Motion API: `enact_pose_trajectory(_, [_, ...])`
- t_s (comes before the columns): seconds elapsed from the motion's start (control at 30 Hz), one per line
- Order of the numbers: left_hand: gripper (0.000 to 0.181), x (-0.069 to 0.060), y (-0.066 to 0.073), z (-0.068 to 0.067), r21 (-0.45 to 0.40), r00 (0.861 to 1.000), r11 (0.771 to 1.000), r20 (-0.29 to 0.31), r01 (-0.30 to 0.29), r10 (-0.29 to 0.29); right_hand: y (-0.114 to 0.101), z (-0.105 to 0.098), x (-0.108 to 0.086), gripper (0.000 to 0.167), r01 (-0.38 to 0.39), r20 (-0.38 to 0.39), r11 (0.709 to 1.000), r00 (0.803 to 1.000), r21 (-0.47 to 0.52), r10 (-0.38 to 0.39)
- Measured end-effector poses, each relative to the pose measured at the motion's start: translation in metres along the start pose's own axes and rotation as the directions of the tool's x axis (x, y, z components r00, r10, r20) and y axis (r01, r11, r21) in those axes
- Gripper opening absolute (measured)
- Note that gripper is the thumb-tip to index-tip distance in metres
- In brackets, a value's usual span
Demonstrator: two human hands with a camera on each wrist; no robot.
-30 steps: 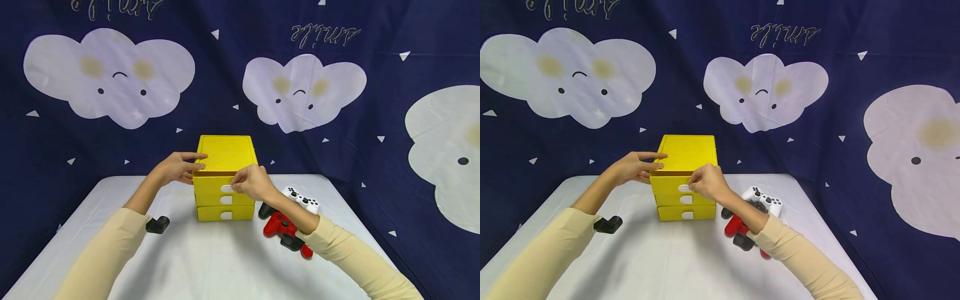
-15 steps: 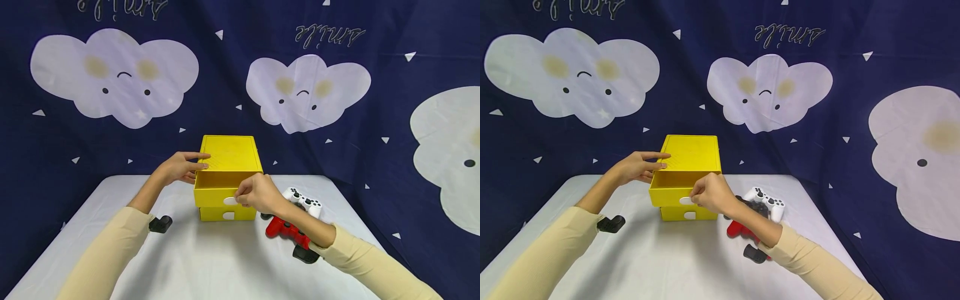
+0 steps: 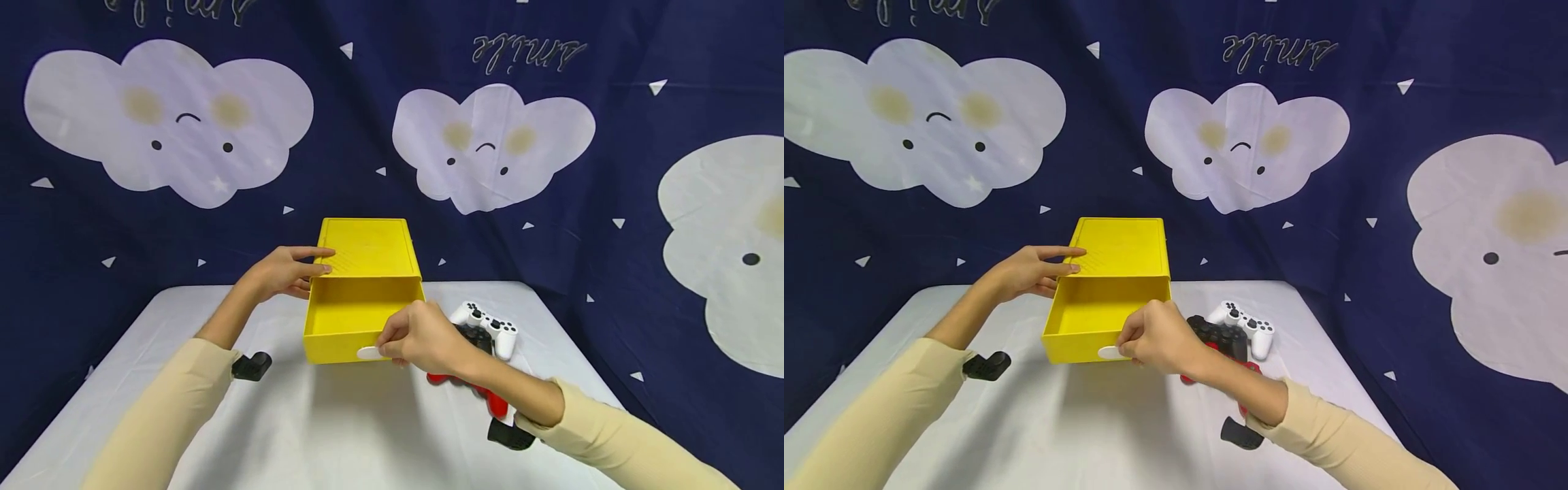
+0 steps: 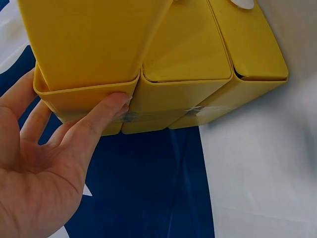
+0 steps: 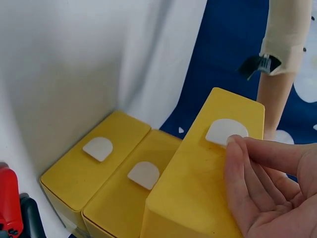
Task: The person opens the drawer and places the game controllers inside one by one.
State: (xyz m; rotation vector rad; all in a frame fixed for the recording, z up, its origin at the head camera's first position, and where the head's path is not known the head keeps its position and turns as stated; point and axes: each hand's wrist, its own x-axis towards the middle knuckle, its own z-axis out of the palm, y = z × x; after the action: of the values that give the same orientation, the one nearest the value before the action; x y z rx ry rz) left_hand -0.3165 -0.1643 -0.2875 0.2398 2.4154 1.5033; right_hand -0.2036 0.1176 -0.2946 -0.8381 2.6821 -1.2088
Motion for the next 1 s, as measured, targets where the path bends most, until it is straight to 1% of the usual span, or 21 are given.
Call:
enact_pose_trajectory(0.1, [0.061,-0.002,0.000,-0.001,-0.002,1.000,1.000,-0.006,-0.004,0.004,-0.002,0.002,-0.004,0.011,0.004,0.016,1.000,1.000,-0.008,-0.004])
enact_pose_trajectory(0.23, [0.062,0.000,-0.001,-0.001,-0.013,1.000,1.000,0.003,-0.008,0.008,-0.001,0.003,-0.007,0.012,-0.004,0.014,1.000,1.000,-0.014,0.004])
enact_pose_trajectory(0.43, [0.061,-0.001,-0.001,-0.001,-0.018,1.000,1.000,0.008,-0.001,0.001,-0.001,0.004,-0.008,0.011,-0.004,0.023,1.000,1.000,0.026,0.004])
enact_pose_trajectory(0.57, [0.061,-0.002,0.001,-0.002,-0.017,1.000,1.000,0.004,-0.003,0.003,-0.002,0.002,-0.008,0.011,-0.009,0.034,1.000,0.999,0.019,0.009])
enact_pose_trajectory(0.7, [0.062,-0.001,0.001,-0.002,-0.014,1.000,1.000,0.012,-0.008,0.009,-0.005,-0.003,-0.009,0.007,-0.039,0.067,0.999,0.997,-0.013,0.039])
enact_pose_trajectory(0.83, [0.063,0.000,0.000,-0.002,-0.010,1.000,1.000,0.023,-0.011,0.012,-0.008,-0.010,-0.009,0.008,-0.042,0.121,0.999,0.992,-0.035,0.046])
enact_pose_trajectory(0.93, [0.062,0.001,-0.002,-0.002,-0.011,1.000,1.000,0.022,-0.008,0.008,-0.012,-0.019,-0.008,0.011,-0.044,0.143,0.999,0.989,-0.022,0.047])
enact_pose_trajectory(1.0, [0.062,0.000,-0.001,-0.002,-0.010,1.000,1.000,0.020,-0.009,0.009,-0.014,-0.025,-0.007,0.013,-0.049,0.134,0.999,0.990,-0.009,0.050])
